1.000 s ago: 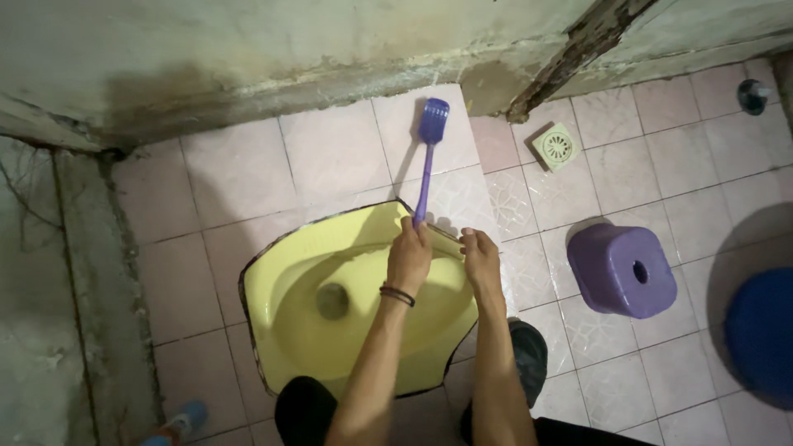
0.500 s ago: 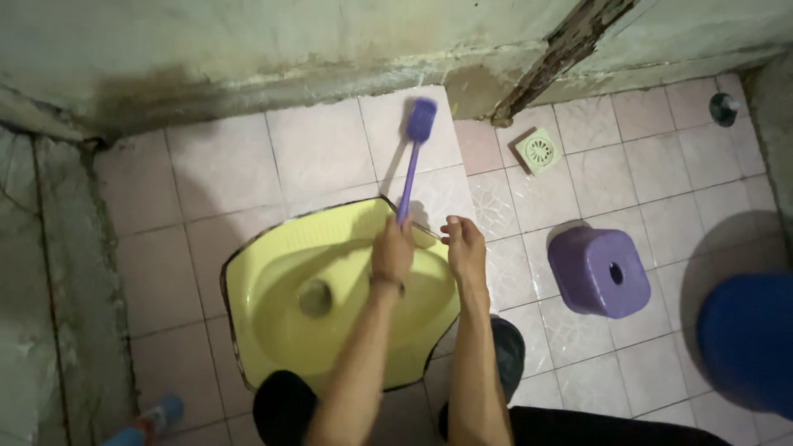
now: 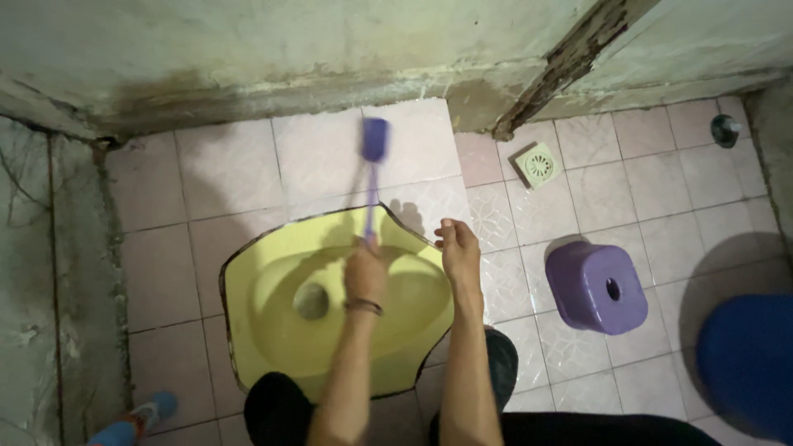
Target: The person squats over a yellow squat toilet and uses a purple toilet brush to scrub the interior surfaces. They briefly apply liquid from a blue bottle into the bowl before continuing to scrub the bowl and surrounding floor tiles.
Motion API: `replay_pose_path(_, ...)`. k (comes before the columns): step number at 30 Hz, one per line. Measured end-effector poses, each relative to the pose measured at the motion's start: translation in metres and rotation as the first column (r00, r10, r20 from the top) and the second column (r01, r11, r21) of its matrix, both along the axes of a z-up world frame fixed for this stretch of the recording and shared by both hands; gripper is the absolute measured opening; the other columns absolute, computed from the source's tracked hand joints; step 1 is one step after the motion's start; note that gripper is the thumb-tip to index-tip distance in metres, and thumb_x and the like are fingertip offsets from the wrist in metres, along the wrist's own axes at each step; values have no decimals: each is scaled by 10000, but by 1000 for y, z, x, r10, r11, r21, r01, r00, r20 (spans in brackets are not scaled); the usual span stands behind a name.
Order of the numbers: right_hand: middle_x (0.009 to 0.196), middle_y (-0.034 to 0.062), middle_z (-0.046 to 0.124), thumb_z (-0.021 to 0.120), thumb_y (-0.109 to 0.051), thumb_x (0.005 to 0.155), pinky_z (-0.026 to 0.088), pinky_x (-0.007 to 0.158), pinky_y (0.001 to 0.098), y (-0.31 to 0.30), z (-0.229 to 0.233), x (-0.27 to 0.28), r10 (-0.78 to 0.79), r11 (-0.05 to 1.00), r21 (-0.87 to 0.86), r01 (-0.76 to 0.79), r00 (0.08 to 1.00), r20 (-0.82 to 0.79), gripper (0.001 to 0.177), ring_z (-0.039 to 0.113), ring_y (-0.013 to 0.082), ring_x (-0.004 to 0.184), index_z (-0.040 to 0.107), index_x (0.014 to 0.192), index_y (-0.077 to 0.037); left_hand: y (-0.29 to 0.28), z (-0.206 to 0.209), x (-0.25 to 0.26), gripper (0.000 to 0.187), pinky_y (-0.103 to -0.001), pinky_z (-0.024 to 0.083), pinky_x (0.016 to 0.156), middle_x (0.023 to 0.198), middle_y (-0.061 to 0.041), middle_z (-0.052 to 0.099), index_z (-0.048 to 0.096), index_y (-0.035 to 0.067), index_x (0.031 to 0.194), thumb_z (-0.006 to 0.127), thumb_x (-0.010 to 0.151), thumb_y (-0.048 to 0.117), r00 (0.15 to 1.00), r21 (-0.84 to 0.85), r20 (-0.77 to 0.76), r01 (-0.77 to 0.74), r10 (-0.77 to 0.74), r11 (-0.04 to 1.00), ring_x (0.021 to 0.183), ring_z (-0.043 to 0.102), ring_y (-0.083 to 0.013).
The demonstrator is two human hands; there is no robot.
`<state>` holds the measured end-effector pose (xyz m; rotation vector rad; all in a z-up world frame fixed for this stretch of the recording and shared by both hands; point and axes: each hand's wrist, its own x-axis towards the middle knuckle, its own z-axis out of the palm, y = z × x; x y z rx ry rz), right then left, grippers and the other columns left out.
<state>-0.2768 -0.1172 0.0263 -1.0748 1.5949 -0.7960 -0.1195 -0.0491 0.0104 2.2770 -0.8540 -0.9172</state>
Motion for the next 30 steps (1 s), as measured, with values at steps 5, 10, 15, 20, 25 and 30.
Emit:
replay_pose_path(5, 996, 151, 763, 574, -348, 1004, 563, 779, 328, 5, -16, 13, 44, 999, 5, -44, 999, 14, 422, 724, 220, 852, 673, 1189, 18, -44, -14, -2, 484, -506, 541, 641, 759, -244, 707, 682, -18, 900, 415, 1055, 354, 985, -247, -155, 33, -73, 969, 731, 712, -406)
replay_pose_path(10, 1010, 172, 765, 574, -347, 1002, 590, 794, 342, -8, -20, 9, 52, 995, -84, -47, 997, 57, 439, 735, 226, 889, 683, 1184, 37, -79, -11, -39, 429, -474, 563, 663, 772, -222, 720, 644, 2, 886, 473, 1019, 371, 967, -147, -217, 103, -134, 984, 705, 730, -375)
replay_pose_path(15, 1028, 175, 751, 557, -354, 1011, 572, 790, 354, -16, -17, -5, -38, 999, -11, 39, 999, 34, 452, 731, 246, 888, 652, 1206, 43, -43, -7, 42, 451, -525, 536, 653, 788, -242, 716, 665, 6, 983, 474, 1051, 408, 989, -65, 146, 43, -33, 997, 740, 691, -425)
replay_pose_path(20, 1038, 166, 754, 547, -376, 1006, 564, 798, 355, -16, -18, 4, -29, 999, 45, 28, 1000, 9, 474, 724, 244, 894, 659, 1205, 40, -16, -5, 28, 462, -522, 549, 657, 786, -249, 706, 671, -6, 960, 458, 1050, 394, 995, -189, -33, -95, 90, 977, 736, 711, -417)
replay_pose_path(25, 1043, 167, 751, 545, -383, 1004, 560, 808, 364, -14, -19, 12, -2, 999, 33, 2, 1000, -1, 478, 723, 239, 885, 647, 1211, 36, -16, -10, 9, 464, -539, 536, 693, 819, -272, 698, 656, -6, 988, 467, 1039, 415, 1000, -25, -3, 26, -26, 999, 790, 682, -460)
replay_pose_path(30, 1025, 162, 757, 562, -387, 997, 563, 798, 360, -16, -16, 26, 30, 1000, 4, -30, 1000, -3, 477, 724, 232, 870, 660, 1200, 33, 30, -23, 94, 476, -541, 510, 628, 775, -265, 664, 650, -14, 966, 429, 1073, 394, 963, -17, -24, -270, 270, 963, 717, 659, -452)
